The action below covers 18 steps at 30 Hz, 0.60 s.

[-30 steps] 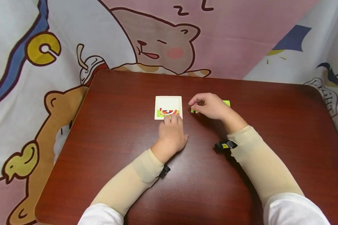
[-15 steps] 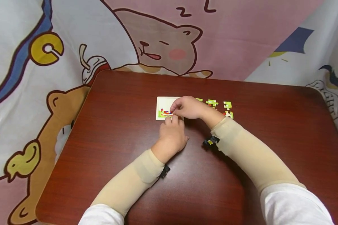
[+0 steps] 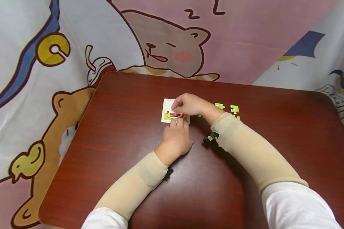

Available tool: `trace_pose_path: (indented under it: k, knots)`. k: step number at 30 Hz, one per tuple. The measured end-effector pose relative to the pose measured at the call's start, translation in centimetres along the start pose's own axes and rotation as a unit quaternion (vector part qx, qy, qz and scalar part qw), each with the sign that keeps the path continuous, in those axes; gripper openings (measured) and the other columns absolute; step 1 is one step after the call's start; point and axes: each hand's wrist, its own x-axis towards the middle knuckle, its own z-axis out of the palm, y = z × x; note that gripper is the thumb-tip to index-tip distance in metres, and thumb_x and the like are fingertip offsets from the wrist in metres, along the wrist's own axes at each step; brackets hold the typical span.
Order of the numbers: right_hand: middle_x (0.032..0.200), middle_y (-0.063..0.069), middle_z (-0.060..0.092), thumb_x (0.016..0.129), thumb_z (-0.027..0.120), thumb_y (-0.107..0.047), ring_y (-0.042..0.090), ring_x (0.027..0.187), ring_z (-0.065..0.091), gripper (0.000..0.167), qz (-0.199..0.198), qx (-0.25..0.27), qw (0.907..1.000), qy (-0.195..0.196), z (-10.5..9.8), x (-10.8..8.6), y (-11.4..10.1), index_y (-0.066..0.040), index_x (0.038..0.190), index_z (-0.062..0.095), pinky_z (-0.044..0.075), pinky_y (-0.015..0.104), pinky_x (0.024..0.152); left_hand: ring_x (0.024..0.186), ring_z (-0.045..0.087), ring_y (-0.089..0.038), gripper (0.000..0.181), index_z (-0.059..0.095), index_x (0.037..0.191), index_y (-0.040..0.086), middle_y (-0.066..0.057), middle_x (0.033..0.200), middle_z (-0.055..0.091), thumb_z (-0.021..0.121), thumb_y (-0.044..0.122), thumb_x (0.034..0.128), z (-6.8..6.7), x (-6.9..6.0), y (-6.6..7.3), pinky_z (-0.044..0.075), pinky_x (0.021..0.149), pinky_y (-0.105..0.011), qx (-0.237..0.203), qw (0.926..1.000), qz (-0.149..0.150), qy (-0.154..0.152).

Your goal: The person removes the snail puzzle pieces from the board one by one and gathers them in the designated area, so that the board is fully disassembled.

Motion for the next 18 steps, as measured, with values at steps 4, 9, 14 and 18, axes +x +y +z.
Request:
trace_pose_path:
  k: [4,9,14,18]
  knots:
    - [0.091,0.004,0.075,0.096,0.069,-0.008,0.018,0.088,0.065,0.016,-0.001,-0.013,0.9999,-0.008,0.0,0.5,-0.2,-0.002,0.107,0.078,0.051,0.034,0.086,0.134,0.043,-0.03,0.089,0.041,0.162,0.007,-0.009,0.15,0.045,0.064,0.064,0.099,0.1,0.1,-0.1,0.049,0.098,-0.043,0.006,1.0,-0.002,-0.001]
    - [0.095,0.004,0.075,0.098,0.069,-0.009,0.019,0.091,0.065,0.016,0.006,-0.038,0.9991,-0.02,0.1,1.1,-0.4,-0.003,0.109,0.078,0.051,0.036,0.088,0.138,0.041,-0.03,0.086,0.043,0.162,0.009,-0.007,0.151,0.044,0.064,0.064,0.0988,0.1,0.3,-0.3,0.049,0.1,-0.043,0.007,1.0,-0.004,-0.001]
    - [0.094,0.003,0.075,0.098,0.069,-0.01,0.019,0.09,0.065,0.015,0.001,-0.05,0.9984,-0.025,0.0,1.4,-0.9,-0.004,0.107,0.079,0.051,0.035,0.087,0.136,0.042,-0.031,0.084,0.046,0.161,0.01,-0.007,0.153,0.043,0.066,0.063,0.0985,0.0,0.4,-0.2,0.05,0.099,-0.043,0.007,1.0,-0.002,-0.002]
    - [0.096,0.003,0.076,0.099,0.069,-0.012,0.019,0.092,0.065,0.016,0.0,-0.047,0.998,-0.041,0.1,1.7,-1.3,-0.004,0.108,0.079,0.051,0.035,0.088,0.135,0.043,-0.032,0.08,0.049,0.159,0.011,-0.007,0.154,0.043,0.067,0.061,0.098,-0.1,0.4,-0.4,0.05,0.098,-0.043,0.001,1.0,-0.004,0.002]
